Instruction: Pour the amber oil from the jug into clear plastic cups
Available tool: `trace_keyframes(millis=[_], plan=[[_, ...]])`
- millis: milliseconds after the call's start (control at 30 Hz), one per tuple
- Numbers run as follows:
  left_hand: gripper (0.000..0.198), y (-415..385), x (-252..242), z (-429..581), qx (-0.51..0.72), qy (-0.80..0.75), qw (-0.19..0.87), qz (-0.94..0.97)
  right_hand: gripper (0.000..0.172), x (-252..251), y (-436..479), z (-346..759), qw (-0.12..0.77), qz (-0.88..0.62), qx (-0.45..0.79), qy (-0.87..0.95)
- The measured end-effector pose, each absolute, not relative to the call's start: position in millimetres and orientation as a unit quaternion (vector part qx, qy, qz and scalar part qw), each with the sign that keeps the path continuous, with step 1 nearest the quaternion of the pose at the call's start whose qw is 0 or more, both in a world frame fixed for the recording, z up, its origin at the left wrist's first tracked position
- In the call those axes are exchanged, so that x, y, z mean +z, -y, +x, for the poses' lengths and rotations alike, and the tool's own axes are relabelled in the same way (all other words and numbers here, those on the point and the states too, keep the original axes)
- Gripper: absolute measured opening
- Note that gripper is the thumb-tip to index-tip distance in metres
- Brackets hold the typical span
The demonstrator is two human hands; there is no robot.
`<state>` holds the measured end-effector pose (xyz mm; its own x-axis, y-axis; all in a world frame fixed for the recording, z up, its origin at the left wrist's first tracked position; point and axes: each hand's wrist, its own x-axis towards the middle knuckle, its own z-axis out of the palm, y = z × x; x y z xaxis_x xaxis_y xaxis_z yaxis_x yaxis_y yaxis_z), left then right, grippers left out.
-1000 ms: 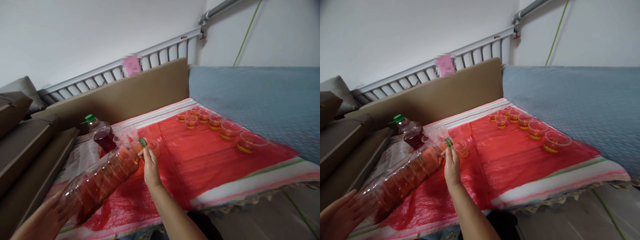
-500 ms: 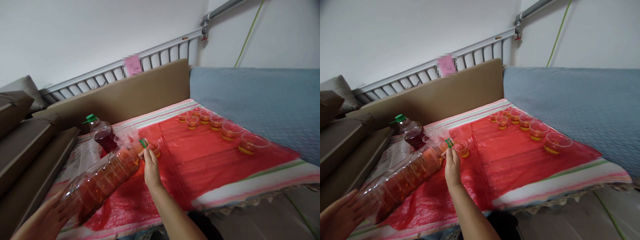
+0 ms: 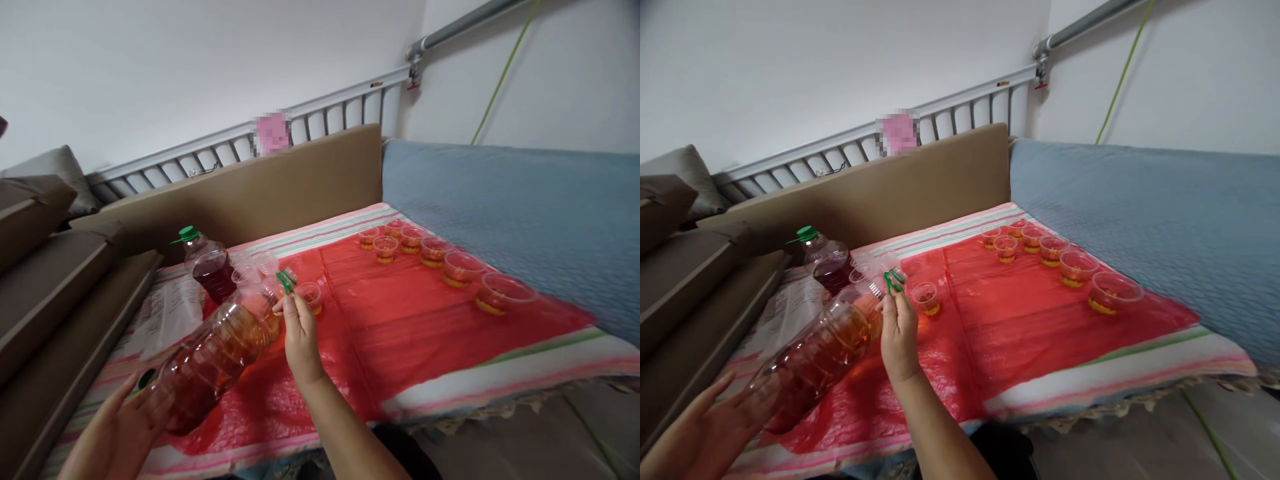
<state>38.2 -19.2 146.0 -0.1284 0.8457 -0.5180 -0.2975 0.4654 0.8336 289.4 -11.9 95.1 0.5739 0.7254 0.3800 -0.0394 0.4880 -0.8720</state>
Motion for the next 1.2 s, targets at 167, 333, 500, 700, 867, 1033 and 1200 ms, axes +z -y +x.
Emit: trace_keyframes(millis=[167, 333, 500, 700, 867, 1033, 1200], plan=[[0.042, 8, 116, 41, 0.458, -0.572, 0.662, 0.159, 0.029, 123, 33, 276, 0.73, -0.433, 0.177, 0.498], [0.024, 0, 84, 37, 0.507, -0.575, 0.614, 0.19, 0.024, 133, 54, 242, 0.678, -0.397, 0.157, 0.598], [0.02, -11, 59, 32, 0.548, -0.569, 0.573, 0.218, 0.021, 126, 66, 214, 0.643, -0.372, 0.177, 0.646], [0.022, -8, 54, 19, 0.539, -0.567, 0.535, 0.319, 0.016, 123, 66, 200, 0.624, -0.358, 0.185, 0.67], [0.055, 15, 101, 2, 0.561, -0.532, 0.438, 0.459, 0.013, 122, 65, 192, 0.613, -0.345, 0.173, 0.689], [0.092, 36, 128, 8, 0.386, -0.455, 0.208, 0.775, 0.012, 125, 65, 187, 0.597, -0.334, 0.189, 0.705], [0.09, 22, 109, 10, 0.382, -0.474, 0.069, 0.791, 0.019, 131, 59, 199, 0.622, -0.29, 0.217, 0.694]])
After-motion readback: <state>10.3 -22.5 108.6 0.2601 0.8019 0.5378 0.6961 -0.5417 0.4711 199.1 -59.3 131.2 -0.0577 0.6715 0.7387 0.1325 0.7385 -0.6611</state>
